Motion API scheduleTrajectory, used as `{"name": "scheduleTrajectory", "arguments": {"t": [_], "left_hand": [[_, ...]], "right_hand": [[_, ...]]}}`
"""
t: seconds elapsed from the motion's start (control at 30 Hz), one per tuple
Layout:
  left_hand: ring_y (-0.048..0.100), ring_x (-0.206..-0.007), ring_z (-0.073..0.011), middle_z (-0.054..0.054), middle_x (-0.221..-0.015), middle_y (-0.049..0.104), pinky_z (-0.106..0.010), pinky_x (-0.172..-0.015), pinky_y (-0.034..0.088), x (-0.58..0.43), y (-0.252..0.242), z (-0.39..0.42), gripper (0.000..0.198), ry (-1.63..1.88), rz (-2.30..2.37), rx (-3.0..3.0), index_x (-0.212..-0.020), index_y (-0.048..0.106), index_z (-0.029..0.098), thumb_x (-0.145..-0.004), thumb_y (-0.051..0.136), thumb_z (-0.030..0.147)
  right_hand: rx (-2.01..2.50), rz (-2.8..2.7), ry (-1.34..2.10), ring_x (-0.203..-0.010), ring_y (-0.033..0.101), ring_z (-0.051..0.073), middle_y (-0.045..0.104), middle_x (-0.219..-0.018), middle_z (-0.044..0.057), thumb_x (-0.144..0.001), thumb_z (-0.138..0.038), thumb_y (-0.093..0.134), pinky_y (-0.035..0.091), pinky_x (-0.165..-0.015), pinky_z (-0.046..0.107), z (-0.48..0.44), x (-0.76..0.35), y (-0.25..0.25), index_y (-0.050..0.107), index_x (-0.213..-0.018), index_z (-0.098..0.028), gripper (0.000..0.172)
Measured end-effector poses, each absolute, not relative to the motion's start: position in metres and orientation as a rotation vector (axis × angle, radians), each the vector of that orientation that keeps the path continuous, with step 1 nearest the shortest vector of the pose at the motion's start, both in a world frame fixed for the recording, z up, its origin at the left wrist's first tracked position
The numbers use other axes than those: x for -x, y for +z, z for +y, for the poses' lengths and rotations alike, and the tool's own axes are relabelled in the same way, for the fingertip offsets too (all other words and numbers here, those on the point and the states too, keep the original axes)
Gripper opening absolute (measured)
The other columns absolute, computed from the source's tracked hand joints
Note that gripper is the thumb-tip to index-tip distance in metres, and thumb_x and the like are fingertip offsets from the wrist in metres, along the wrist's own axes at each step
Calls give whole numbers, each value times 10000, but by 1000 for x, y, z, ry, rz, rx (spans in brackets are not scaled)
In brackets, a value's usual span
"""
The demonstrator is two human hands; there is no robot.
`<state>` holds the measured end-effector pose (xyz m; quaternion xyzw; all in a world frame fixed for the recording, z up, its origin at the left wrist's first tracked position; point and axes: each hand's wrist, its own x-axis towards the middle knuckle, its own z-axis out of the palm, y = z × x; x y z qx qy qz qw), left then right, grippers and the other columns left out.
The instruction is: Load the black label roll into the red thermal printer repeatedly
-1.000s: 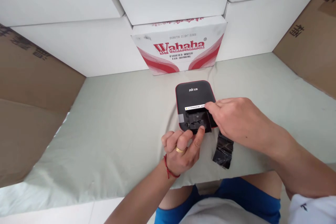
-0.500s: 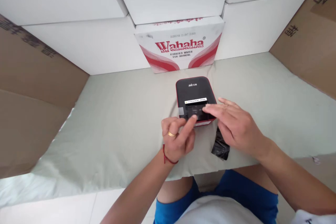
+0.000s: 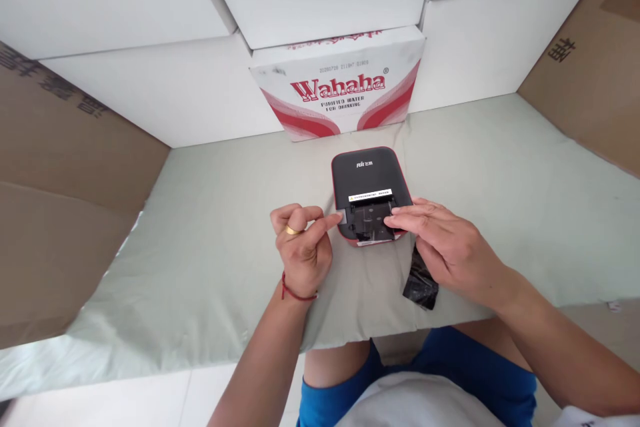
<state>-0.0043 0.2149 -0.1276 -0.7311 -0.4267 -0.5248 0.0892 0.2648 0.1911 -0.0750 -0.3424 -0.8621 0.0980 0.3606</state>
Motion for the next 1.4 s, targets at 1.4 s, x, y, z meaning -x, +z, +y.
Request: {"name": "scheduleTrajectory", "arguments": {"t": [1.4], "left_hand": [[673, -1091, -274, -107, -1062, 759, -392, -909, 497, -11, -139, 207, 493, -1414, -1234, 2241, -1269, 678, 205, -856, 516, -10]], "right_hand": [[1748, -2590, -87, -845, 760, 312, 818, -1144, 149, -978, -224, 603, 495, -666, 388, 248, -209, 17, 747, -1235, -205, 295]]}}
